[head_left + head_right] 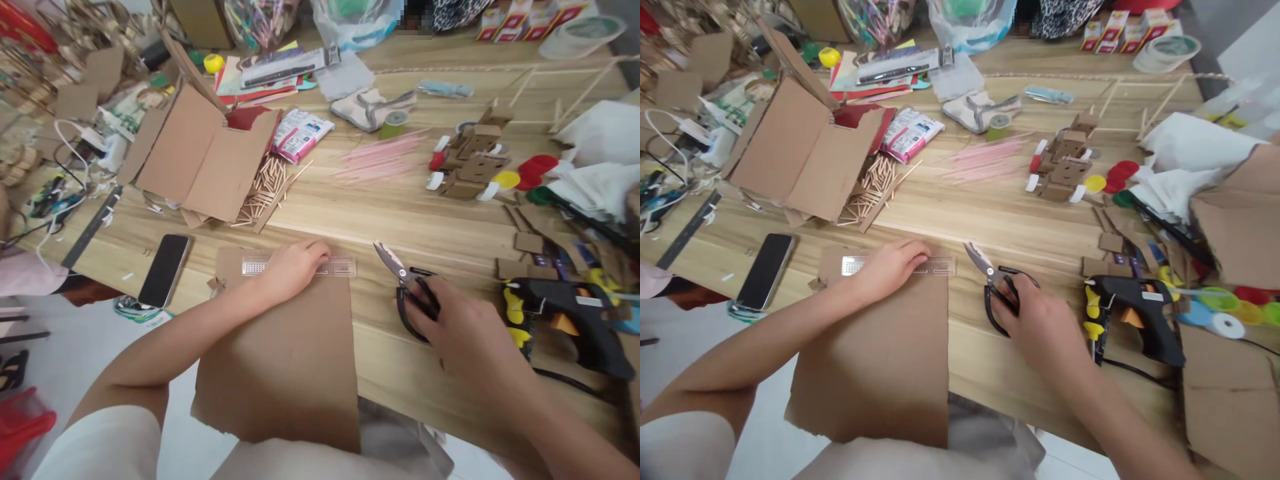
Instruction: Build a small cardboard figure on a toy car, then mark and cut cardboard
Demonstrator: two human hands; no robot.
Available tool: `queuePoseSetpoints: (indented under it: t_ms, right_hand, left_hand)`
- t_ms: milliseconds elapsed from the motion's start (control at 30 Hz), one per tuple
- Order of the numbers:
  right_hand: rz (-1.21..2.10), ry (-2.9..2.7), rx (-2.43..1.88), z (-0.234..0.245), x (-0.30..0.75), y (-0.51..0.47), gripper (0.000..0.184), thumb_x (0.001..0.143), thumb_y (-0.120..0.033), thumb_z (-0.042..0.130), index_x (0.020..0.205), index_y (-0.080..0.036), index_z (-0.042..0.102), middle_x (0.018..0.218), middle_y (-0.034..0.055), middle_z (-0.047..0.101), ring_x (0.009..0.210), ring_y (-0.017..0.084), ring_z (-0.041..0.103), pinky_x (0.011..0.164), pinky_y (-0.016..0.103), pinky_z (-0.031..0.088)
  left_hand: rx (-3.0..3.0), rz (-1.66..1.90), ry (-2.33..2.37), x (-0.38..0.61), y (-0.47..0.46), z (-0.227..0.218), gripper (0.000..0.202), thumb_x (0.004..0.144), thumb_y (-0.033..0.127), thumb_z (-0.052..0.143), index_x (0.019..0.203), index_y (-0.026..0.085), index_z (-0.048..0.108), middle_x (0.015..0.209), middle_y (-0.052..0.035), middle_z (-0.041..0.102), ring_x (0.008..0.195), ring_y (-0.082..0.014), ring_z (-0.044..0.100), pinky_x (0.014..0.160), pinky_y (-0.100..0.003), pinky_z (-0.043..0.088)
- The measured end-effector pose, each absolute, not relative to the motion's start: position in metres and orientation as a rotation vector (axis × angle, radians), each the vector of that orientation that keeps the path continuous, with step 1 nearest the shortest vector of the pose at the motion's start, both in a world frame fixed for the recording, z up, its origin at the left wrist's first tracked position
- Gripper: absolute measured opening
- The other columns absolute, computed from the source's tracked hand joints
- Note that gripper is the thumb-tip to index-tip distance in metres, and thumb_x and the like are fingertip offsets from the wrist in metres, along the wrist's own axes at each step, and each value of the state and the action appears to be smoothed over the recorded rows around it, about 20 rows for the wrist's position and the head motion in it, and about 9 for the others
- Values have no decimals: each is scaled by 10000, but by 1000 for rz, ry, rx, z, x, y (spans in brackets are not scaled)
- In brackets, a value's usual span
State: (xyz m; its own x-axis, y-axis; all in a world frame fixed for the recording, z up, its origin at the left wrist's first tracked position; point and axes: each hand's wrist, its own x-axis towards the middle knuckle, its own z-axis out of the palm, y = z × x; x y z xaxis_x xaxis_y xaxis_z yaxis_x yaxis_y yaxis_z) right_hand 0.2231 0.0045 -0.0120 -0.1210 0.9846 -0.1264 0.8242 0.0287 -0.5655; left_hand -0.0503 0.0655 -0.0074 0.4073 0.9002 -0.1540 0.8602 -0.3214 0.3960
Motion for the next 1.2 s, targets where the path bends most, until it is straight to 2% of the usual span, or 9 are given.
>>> queuePoseSetpoints:
  t_ms: [133, 300, 367, 467, 533, 600, 800, 1033, 1200]
  right_hand:
    - [408, -2147, -1930, -16, 239, -5, 214, 956, -455, 560, 832, -289, 505, 586, 38, 617, 513, 274, 588, 554, 342, 355]
    - [62, -2364, -1791, -21, 242, -10, 254, 1067, -407, 461, 884, -249, 541, 624, 58, 658, 540, 263, 622, 602, 347, 381]
    - [-113, -2449, -1676, -20, 240, -10, 317, 1108, -383, 400, 873, -235, 554, 641, 70, 672, 545, 253, 635, 655, 369, 429]
    - [-279, -2540, -1597, -11, 237, -10, 393, 1129, -359, 350, 833, -242, 581, 606, 61, 647, 542, 258, 628, 794, 431, 491]
    - [-283, -2577, -1613, -4, 235, -9, 418, 1123, -310, 330, 798, -263, 589, 623, 69, 649, 581, 272, 636, 864, 465, 491]
    - [-234, -2583, -1610, 1, 231, -5, 423, 1106, -248, 328, 777, -279, 592, 666, 81, 663, 632, 280, 645, 861, 459, 481]
    - [-108, -2546, -1345, -15, 206, 21, 300, 1075, -229, 454, 870, -228, 673, 733, 68, 711, 674, 238, 654, 657, 342, 419]
    - [-54, -2575, -1319, -28, 174, 44, 191, 1046, -251, 552, 1047, -199, 736, 872, 101, 785, 795, 264, 713, 711, 340, 482]
    - [11, -2566, -1316, -31, 170, 47, 174, 1028, -257, 620, 1095, -185, 764, 921, 122, 789, 840, 278, 721, 727, 358, 515]
  left_hand:
    - [2575, 244, 1483, -53, 58, -25, 229, 1038, 146, 545, 1162, 182, 734, 1128, -117, 783, 1016, -267, 761, 841, -366, 607]
    - [2772, 443, 1364, -68, 45, -35, 285, 1076, 244, 564, 1328, 197, 689, 1288, -145, 770, 1163, -272, 739, 938, -403, 623]
    - [2815, 477, 1299, -73, 39, -36, 288, 1082, 265, 570, 1336, 206, 692, 1310, -137, 775, 1201, -264, 731, 976, -408, 620]
    - [2849, 506, 1262, -78, 32, -37, 268, 1090, 214, 541, 1289, 213, 720, 1261, -117, 802, 1200, -239, 733, 993, -399, 619]
    - [2860, 521, 1274, -79, 30, -37, 270, 1089, 187, 535, 1278, 210, 727, 1239, -112, 811, 1175, -231, 740, 974, -388, 624]
    - [2871, 555, 1282, -80, 29, -37, 260, 1088, 185, 542, 1262, 205, 734, 1220, -110, 818, 1149, -227, 746, 954, -377, 628]
    - [2852, 594, 1295, -79, 30, -39, 261, 1095, 192, 532, 1250, 206, 742, 1210, -106, 825, 1138, -226, 744, 935, -376, 628]
    - [2900, 674, 1250, -78, 32, -40, 242, 1095, 177, 531, 1208, 183, 744, 1175, -98, 838, 1097, -216, 754, 895, -351, 632]
    - [2904, 671, 1267, -78, 30, -42, 239, 1093, 171, 535, 1212, 181, 742, 1196, -100, 835, 1098, -221, 755, 893, -357, 636]
